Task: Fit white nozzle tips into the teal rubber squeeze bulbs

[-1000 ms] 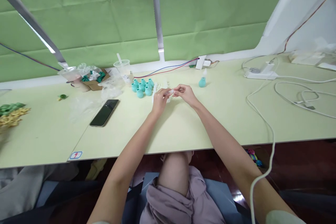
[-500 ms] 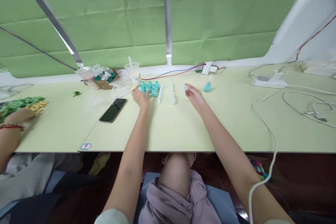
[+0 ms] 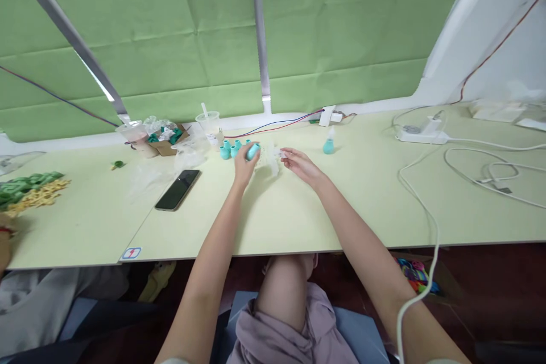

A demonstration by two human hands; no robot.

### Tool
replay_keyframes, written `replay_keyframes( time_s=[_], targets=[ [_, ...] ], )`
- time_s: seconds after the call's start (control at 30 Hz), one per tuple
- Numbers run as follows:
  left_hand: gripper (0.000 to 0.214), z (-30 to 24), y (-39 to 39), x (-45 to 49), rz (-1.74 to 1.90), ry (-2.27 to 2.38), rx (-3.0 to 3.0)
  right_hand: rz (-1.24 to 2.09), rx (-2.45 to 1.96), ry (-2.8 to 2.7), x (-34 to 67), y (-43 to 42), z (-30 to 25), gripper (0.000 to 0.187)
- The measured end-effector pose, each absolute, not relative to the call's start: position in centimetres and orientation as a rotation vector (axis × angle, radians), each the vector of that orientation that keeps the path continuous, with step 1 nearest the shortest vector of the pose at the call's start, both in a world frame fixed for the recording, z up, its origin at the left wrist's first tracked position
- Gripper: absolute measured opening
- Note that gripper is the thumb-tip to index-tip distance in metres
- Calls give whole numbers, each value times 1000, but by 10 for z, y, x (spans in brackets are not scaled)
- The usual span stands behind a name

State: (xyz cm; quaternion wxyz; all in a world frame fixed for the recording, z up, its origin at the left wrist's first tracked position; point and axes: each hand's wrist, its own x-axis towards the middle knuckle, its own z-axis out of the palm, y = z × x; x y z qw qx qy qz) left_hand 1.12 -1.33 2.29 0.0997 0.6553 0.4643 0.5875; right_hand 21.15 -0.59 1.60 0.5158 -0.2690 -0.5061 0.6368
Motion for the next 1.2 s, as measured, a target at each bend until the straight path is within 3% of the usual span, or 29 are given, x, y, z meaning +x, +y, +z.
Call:
replay_keyframes(
  time_s=[0.13, 0.8, 1.2],
  targets=[
    [22, 23, -27, 43, 1468, 1273, 2232, 1358, -681, -1217, 214, -5, 18, 39],
    [26, 19, -37, 49, 1038, 1661, 2545, 714, -862, -1859, 225, -2, 19, 23],
    [25, 20, -32, 44, 830, 1531, 2644, 771, -825, -1976, 232, -1, 15, 22]
  ],
)
